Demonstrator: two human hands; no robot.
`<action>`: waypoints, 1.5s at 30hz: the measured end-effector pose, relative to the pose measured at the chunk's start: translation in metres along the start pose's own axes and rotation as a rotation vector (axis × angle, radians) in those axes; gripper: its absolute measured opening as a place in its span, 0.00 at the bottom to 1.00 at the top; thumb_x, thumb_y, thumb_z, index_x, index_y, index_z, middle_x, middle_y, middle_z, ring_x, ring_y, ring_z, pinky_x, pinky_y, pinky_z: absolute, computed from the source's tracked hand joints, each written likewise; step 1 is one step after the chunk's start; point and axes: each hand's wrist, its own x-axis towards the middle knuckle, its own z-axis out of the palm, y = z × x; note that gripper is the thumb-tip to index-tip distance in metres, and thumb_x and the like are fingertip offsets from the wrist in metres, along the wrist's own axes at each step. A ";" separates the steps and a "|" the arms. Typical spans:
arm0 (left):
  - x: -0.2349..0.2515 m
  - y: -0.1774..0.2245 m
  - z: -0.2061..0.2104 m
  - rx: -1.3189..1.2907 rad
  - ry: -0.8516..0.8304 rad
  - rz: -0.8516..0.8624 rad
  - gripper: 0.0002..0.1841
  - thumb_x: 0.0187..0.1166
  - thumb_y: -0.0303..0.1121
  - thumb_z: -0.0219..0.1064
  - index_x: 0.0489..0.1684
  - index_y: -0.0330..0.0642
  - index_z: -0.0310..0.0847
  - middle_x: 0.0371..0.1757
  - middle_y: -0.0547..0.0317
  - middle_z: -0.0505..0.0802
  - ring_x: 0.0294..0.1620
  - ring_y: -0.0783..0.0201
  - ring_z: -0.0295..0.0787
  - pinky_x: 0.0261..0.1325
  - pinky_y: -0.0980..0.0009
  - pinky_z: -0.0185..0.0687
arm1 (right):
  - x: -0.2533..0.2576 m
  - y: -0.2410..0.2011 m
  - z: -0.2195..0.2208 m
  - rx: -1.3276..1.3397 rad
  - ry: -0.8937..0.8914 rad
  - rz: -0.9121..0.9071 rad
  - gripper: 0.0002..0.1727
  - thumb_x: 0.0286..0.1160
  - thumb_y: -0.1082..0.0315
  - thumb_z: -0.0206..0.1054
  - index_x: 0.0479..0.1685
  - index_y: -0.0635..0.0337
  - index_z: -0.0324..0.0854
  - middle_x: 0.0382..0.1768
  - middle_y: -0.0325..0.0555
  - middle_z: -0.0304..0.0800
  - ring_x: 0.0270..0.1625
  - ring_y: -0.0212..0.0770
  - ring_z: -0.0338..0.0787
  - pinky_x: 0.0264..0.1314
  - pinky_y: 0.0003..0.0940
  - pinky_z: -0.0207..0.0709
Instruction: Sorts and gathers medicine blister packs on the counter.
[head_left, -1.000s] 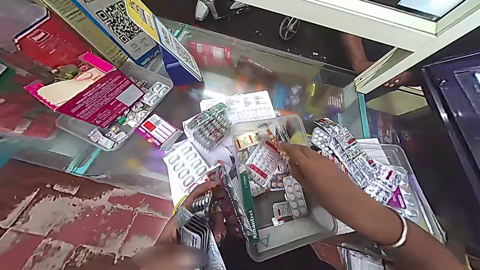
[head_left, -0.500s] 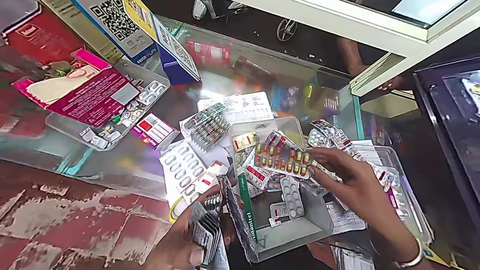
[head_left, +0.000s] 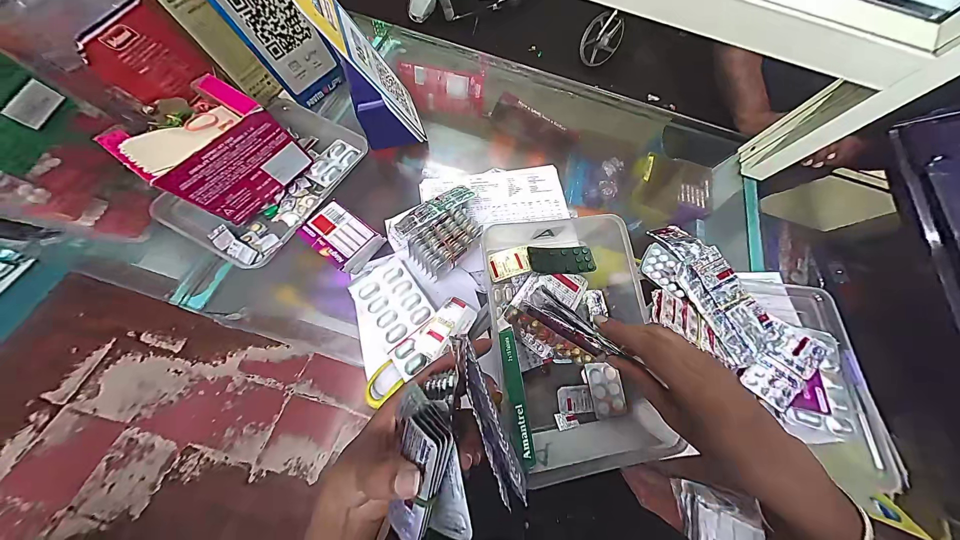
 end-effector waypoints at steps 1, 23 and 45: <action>-0.001 -0.001 -0.002 0.013 0.006 0.001 0.42 0.69 0.43 0.78 0.88 0.50 0.65 0.74 0.58 0.85 0.57 0.67 0.91 0.57 0.74 0.88 | -0.001 -0.001 0.000 0.023 -0.006 0.024 0.20 0.84 0.65 0.63 0.73 0.55 0.79 0.52 0.44 0.95 0.53 0.37 0.92 0.61 0.21 0.80; -0.033 -0.014 -0.010 0.123 0.100 -0.097 0.40 0.78 0.62 0.63 0.86 0.45 0.67 0.56 0.56 0.93 0.48 0.69 0.93 0.46 0.75 0.89 | 0.009 -0.088 0.024 0.358 0.162 -0.068 0.21 0.79 0.72 0.67 0.70 0.66 0.77 0.38 0.48 0.91 0.37 0.40 0.88 0.47 0.23 0.83; -0.029 -0.004 0.040 0.176 0.675 0.036 0.18 0.84 0.50 0.61 0.51 0.49 0.90 0.44 0.61 0.95 0.36 0.66 0.92 0.43 0.70 0.89 | 0.065 0.017 -0.007 0.264 -0.310 0.065 0.12 0.77 0.59 0.71 0.48 0.57 0.85 0.40 0.41 0.93 0.43 0.37 0.90 0.49 0.35 0.83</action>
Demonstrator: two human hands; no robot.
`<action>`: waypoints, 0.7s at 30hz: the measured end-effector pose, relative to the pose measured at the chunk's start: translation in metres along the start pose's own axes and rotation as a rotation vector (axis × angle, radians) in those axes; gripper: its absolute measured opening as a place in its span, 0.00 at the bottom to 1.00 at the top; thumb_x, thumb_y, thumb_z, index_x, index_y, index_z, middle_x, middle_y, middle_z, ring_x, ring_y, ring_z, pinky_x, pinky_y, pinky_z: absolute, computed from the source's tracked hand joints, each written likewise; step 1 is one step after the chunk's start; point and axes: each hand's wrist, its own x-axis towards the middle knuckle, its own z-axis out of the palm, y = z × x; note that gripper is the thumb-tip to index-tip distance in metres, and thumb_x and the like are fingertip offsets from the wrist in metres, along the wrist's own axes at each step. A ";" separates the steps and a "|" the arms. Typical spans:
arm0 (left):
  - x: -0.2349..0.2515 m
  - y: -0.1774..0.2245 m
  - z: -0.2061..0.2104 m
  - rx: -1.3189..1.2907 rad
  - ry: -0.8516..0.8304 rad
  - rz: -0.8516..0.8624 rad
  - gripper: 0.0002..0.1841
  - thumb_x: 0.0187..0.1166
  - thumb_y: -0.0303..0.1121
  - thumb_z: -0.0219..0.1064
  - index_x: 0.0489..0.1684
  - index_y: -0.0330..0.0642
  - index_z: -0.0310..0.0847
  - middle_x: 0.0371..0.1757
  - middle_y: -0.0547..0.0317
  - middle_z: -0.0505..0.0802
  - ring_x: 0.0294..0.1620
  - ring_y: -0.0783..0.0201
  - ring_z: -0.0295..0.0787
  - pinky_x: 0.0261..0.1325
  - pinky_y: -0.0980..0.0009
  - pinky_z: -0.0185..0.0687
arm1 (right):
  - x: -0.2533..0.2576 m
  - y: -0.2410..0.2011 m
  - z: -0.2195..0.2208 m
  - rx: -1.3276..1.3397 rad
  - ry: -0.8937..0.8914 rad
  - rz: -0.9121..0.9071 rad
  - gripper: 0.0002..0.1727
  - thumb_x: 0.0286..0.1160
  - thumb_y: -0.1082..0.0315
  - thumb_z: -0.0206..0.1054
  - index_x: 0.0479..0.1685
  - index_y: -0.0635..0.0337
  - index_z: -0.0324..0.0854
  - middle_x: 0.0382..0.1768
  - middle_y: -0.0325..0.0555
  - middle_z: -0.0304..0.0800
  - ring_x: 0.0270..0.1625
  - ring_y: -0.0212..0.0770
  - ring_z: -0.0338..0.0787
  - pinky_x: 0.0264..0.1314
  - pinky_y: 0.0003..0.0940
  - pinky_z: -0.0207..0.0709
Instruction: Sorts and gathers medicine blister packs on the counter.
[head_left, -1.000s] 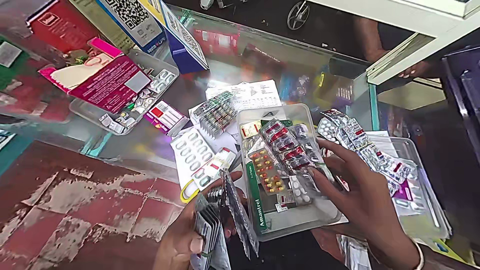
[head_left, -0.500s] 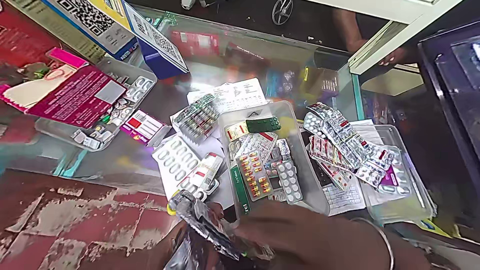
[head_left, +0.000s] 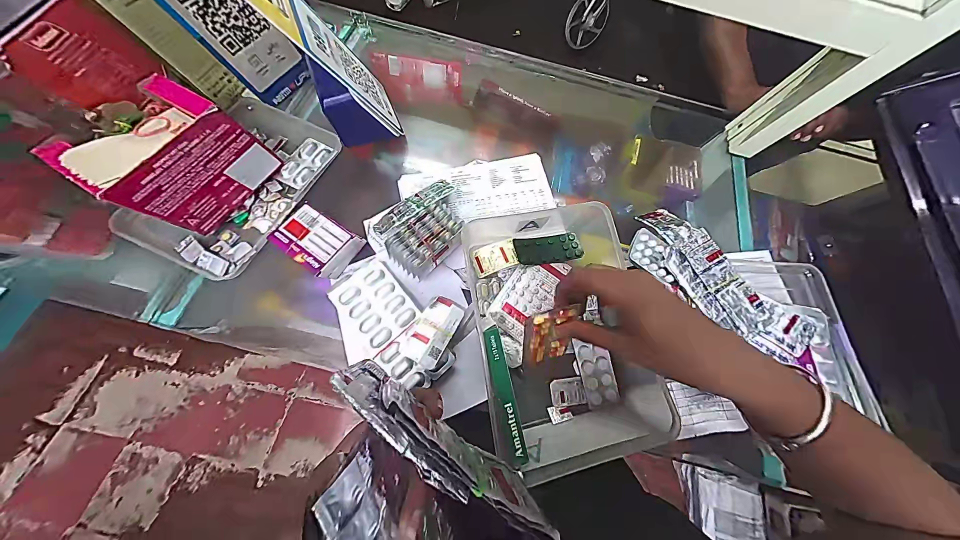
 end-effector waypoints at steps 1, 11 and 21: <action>0.005 0.007 0.018 -0.034 0.152 -0.073 0.13 0.81 0.44 0.61 0.39 0.47 0.89 0.33 0.61 0.94 0.28 0.66 0.90 0.38 0.71 0.87 | -0.005 0.002 -0.003 -0.008 0.122 -0.062 0.10 0.78 0.59 0.70 0.45 0.55 0.87 0.39 0.38 0.92 0.42 0.30 0.89 0.46 0.24 0.81; 0.011 -0.025 -0.040 0.111 -0.272 0.214 0.37 0.75 0.69 0.61 0.66 0.44 0.82 0.52 0.59 0.94 0.51 0.66 0.90 0.56 0.67 0.86 | -0.052 0.016 0.030 -0.276 0.570 -0.472 0.01 0.85 0.68 0.63 0.46 0.51 0.76 0.50 0.41 0.78 0.54 0.34 0.80 0.65 0.24 0.72; 0.017 -0.035 -0.044 0.200 -0.245 0.191 0.34 0.77 0.60 0.64 0.76 0.45 0.78 0.57 0.63 0.93 0.51 0.73 0.90 0.52 0.74 0.87 | -0.055 0.014 0.035 -0.252 0.570 -0.516 0.04 0.84 0.72 0.63 0.46 0.55 0.73 0.55 0.44 0.80 0.63 0.34 0.83 0.72 0.24 0.74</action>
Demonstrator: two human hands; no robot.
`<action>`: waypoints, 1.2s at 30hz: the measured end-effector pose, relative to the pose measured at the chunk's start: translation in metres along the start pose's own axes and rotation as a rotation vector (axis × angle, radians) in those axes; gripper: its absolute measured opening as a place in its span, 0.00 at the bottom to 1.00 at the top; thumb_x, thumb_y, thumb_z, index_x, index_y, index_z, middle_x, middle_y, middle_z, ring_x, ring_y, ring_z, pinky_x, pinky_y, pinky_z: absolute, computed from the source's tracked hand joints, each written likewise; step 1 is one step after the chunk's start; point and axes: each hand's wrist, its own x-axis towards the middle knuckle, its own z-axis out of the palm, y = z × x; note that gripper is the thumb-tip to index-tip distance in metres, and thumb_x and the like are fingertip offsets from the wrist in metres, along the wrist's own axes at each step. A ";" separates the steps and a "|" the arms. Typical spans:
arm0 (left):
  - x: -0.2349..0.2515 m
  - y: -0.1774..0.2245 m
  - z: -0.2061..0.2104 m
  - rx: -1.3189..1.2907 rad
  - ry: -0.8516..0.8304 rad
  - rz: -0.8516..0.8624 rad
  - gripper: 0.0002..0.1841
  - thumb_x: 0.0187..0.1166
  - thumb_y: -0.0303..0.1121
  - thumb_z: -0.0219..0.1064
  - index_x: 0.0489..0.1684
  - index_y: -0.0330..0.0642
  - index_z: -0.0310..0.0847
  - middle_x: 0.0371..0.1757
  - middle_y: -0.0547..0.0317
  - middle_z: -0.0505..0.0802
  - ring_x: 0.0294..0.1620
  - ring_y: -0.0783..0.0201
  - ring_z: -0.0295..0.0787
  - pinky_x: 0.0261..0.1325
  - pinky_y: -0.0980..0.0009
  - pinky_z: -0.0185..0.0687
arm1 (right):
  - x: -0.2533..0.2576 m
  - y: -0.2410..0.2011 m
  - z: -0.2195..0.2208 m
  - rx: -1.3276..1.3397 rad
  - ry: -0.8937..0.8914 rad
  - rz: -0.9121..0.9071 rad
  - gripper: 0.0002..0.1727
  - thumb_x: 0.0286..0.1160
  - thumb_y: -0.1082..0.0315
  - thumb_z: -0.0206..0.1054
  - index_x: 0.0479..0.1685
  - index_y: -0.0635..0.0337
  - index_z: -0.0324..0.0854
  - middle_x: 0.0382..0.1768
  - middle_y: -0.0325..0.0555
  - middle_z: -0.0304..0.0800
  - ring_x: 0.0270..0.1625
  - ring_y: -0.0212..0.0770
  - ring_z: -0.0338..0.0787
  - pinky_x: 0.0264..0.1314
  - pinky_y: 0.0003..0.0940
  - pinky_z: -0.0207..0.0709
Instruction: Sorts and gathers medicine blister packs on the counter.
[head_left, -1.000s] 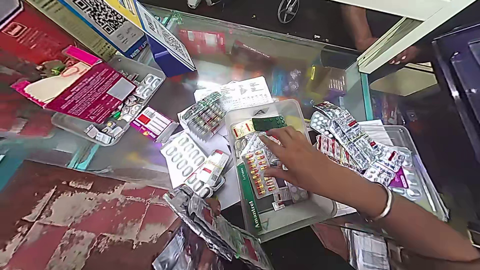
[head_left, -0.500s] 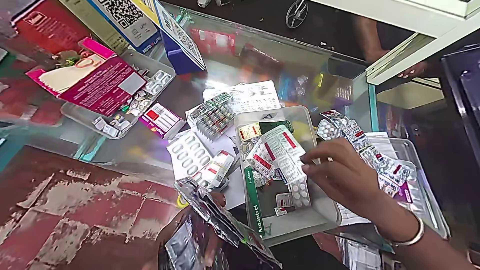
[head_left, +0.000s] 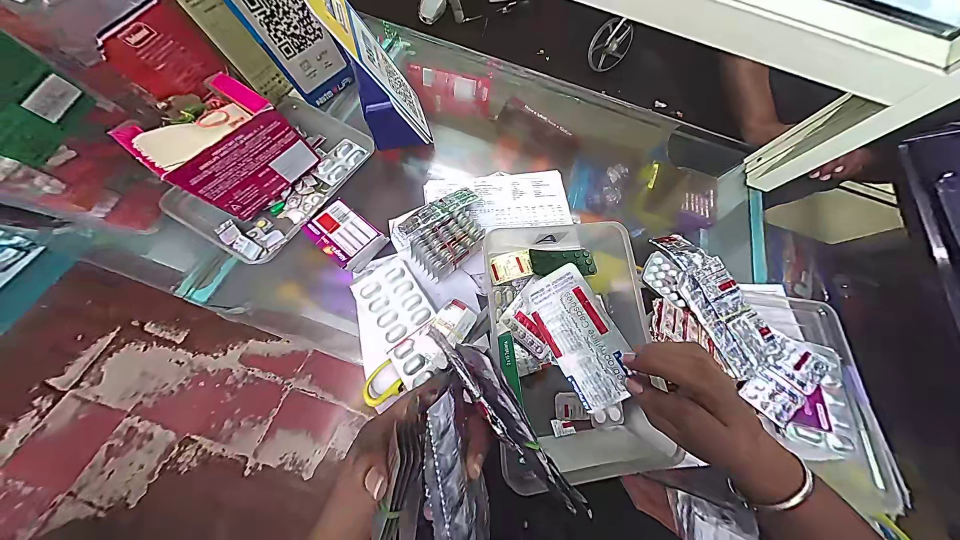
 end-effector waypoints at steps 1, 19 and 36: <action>0.004 0.003 0.003 -0.028 -0.025 -0.007 0.35 0.77 0.60 0.65 0.77 0.45 0.78 0.58 0.62 0.94 0.53 0.71 0.92 0.52 0.73 0.89 | 0.001 0.000 0.000 0.010 -0.003 -0.002 0.04 0.83 0.73 0.63 0.46 0.55 0.72 0.56 0.44 0.80 0.64 0.34 0.83 0.73 0.25 0.74; 0.013 -0.023 -0.001 -0.448 -0.254 -0.174 0.33 0.83 0.53 0.63 0.78 0.38 0.73 0.59 0.51 0.92 0.45 0.64 0.93 0.49 0.70 0.90 | 0.034 -0.050 0.019 0.273 -0.301 -0.253 0.07 0.85 0.77 0.57 0.47 0.64 0.81 0.59 0.60 0.88 0.66 0.54 0.89 0.76 0.37 0.78; -0.007 0.007 0.014 -0.596 -0.115 -0.237 0.23 0.84 0.50 0.62 0.69 0.47 0.83 0.63 0.57 0.91 0.56 0.64 0.93 0.51 0.68 0.91 | 0.030 -0.010 0.018 -0.449 -0.799 0.341 0.21 0.62 0.60 0.81 0.50 0.65 0.90 0.44 0.52 0.95 0.59 0.58 0.91 0.76 0.73 0.64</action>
